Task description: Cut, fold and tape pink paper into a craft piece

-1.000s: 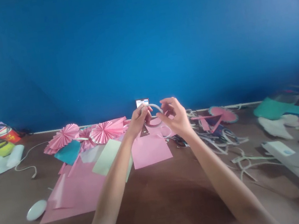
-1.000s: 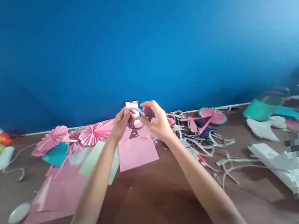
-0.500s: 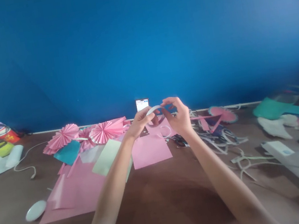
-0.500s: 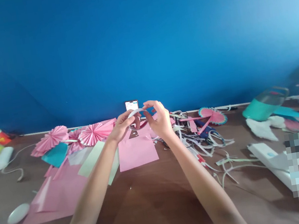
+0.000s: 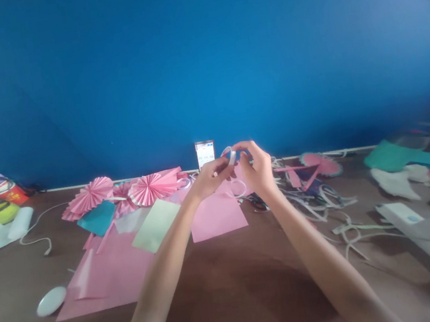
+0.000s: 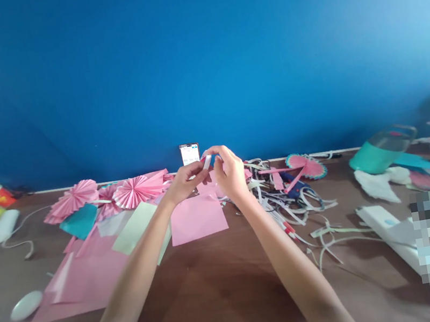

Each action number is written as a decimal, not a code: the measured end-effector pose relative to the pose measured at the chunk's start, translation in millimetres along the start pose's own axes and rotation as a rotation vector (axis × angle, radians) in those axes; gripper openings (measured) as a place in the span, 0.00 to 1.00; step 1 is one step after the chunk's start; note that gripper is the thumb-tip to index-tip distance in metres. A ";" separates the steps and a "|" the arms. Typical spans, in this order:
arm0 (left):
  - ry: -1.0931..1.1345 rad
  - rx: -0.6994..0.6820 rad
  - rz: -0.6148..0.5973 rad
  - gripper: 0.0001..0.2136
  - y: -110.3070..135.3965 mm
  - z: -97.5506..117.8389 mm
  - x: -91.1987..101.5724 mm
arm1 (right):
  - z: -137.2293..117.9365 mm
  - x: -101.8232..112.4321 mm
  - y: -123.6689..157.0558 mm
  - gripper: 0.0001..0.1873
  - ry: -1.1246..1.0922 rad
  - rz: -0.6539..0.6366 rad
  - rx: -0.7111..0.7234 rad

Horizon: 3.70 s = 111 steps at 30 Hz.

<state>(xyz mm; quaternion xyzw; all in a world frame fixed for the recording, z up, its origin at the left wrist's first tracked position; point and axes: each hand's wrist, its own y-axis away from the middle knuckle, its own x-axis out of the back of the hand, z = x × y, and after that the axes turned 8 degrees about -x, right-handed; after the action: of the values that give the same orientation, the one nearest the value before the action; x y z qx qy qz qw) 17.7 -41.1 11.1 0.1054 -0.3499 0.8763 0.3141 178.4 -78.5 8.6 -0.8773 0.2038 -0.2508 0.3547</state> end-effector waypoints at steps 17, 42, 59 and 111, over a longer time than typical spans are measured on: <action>-0.566 -0.076 -0.010 0.11 -0.3 -11.6 -6.6 | -2.4 -8.3 1.2 0.08 0.063 0.050 0.014; -0.478 -0.035 0.054 0.13 3.2 -4.5 4.0 | 0.3 -11.0 2.8 0.09 0.006 -0.014 0.010; -0.579 -0.036 -0.086 0.12 3.2 -10.9 6.3 | 9.7 1.9 -5.5 0.08 0.024 -0.072 -0.005; -0.722 0.060 -0.141 0.11 1.4 -22.1 8.8 | 25.4 6.8 -9.7 0.03 0.218 -0.225 -0.060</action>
<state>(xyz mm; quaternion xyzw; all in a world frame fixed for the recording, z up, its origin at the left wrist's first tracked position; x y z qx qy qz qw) 10.7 -22.6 -2.3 0.4409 -0.4043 0.7686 0.2267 200.4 -62.4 1.8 -0.8725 0.1488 -0.3764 0.2737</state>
